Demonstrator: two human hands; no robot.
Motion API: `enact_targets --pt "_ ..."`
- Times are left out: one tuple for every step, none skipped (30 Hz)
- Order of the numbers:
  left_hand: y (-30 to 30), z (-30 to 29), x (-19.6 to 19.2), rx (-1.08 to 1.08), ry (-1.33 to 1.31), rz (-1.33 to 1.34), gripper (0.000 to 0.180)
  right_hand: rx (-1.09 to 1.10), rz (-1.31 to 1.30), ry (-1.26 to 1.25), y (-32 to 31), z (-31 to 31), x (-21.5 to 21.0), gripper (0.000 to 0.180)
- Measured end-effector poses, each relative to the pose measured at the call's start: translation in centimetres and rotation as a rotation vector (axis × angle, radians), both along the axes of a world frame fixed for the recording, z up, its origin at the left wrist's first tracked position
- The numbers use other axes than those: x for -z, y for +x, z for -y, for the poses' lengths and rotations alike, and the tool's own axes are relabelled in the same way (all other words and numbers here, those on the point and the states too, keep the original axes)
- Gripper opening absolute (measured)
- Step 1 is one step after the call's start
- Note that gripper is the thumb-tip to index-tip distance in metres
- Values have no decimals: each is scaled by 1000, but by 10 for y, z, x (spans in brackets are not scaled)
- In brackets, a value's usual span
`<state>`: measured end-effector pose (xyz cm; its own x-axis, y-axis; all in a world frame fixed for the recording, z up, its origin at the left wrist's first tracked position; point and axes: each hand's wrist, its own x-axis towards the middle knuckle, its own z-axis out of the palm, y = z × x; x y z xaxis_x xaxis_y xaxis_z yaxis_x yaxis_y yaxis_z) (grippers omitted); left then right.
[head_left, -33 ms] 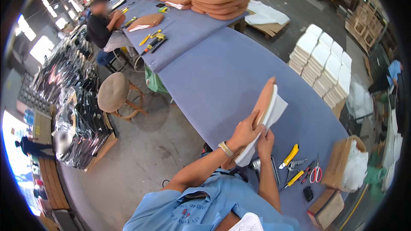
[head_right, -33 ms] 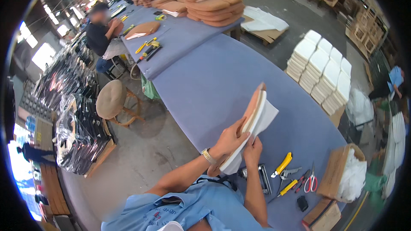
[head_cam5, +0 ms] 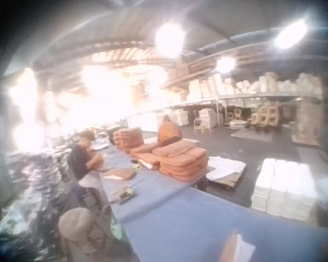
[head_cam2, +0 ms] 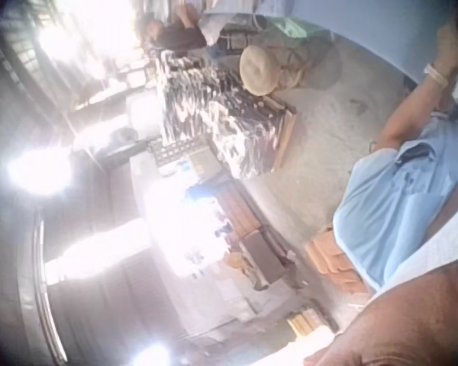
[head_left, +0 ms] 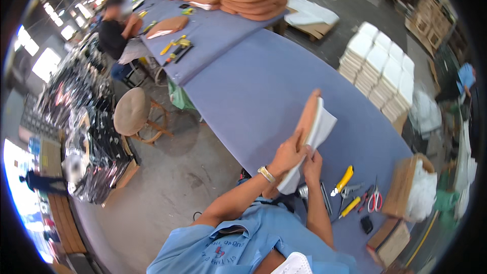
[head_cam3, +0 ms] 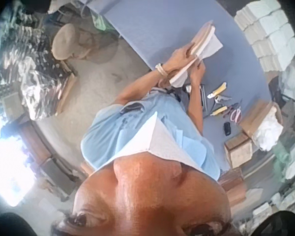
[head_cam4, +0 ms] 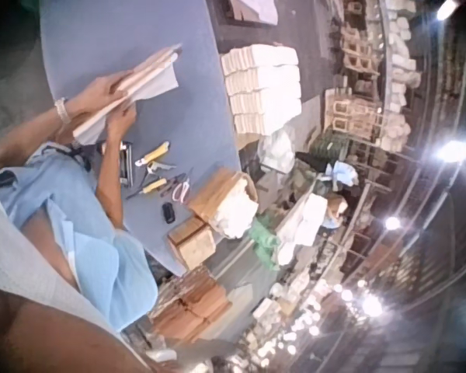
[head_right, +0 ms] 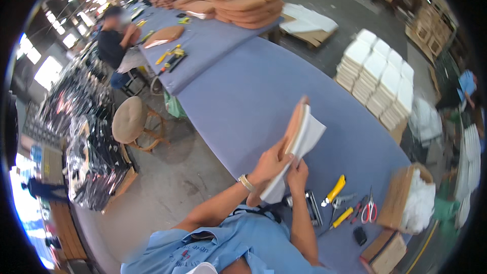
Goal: The person retrieves staples from a box and loads a pneumatic staple gun. They then staple a white fabric cover onto a cushion frame, trim excess fabric with a utility knife, and flip the cushion to continue securing the cover. The person handles multiple cushion units on a workbench in a factory setting.
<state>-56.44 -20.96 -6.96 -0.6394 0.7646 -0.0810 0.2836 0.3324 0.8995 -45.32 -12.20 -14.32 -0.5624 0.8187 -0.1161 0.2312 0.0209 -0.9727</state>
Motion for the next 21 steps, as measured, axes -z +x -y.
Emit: enact_targets --pt "5 -5 8 -14 -17 -42 74 37 -14 10 4 -7 28 39" --pt "4 -8 13 -15 -32 -83 69 19 182 47 8 -13 44 40" --pt "0 -12 5 -8 -93 -52 67 55 157 -51 4 -5 24 40" --pt "-5 -15 -5 20 -158 -28 65 88 123 -6 1 -2 19 39" --pt "-4 -8 3 11 -79 -14 62 115 84 39 -2 1 15 39" --pt "-7 -11 10 3 12 7 60 143 51 86 -4 3 11 38" --pt "-5 -16 5 18 37 102 57 125 73 96 -1 -2 30 42" --pt "-4 -16 -3 12 48 193 55 142 108 114 6 -4 25 44" --pt "-3 -17 -7 29 50 154 51 103 157 122 14 -7 28 47" --pt "-4 -15 -10 29 54 113 47 131 222 130 25 -7 23 43" --pt "-7 -15 -6 55 53 100 46 142 285 143 37 -10 15 39" --pt "-11 -15 1 67 59 83 44 156 276 95 52 -16 11 39" --pt "-16 -15 5 65 66 69 43 156 267 51 70 -20 9 39" --pt "-20 -16 7 87 27 44 42 150 256 7 87 -23 11 39" --pt "-26 -13 3 90 -3 12 41 218 301 21 100 -25 16 35" --pt "-29 -14 2 100 -33 -15 41 294 352 35 115 -28 23 31" --pt "-30 -15 0 96 -64 46 41 379 373 45 133 -32 28 30" --pt "-30 -16 -5 88 -99 98 41 460 386 51 149 -35 33 29" --pt "-34 -17 -9 70 -129 138 42 540 522 91 161 -39 32 27" --pt "-41 -20 -3 79 -73 9 44 568 638 178 174 -48 51 27" --pt "-49 -23 8 73 -18 -133 46 554 549 134 183 -57 61 29"
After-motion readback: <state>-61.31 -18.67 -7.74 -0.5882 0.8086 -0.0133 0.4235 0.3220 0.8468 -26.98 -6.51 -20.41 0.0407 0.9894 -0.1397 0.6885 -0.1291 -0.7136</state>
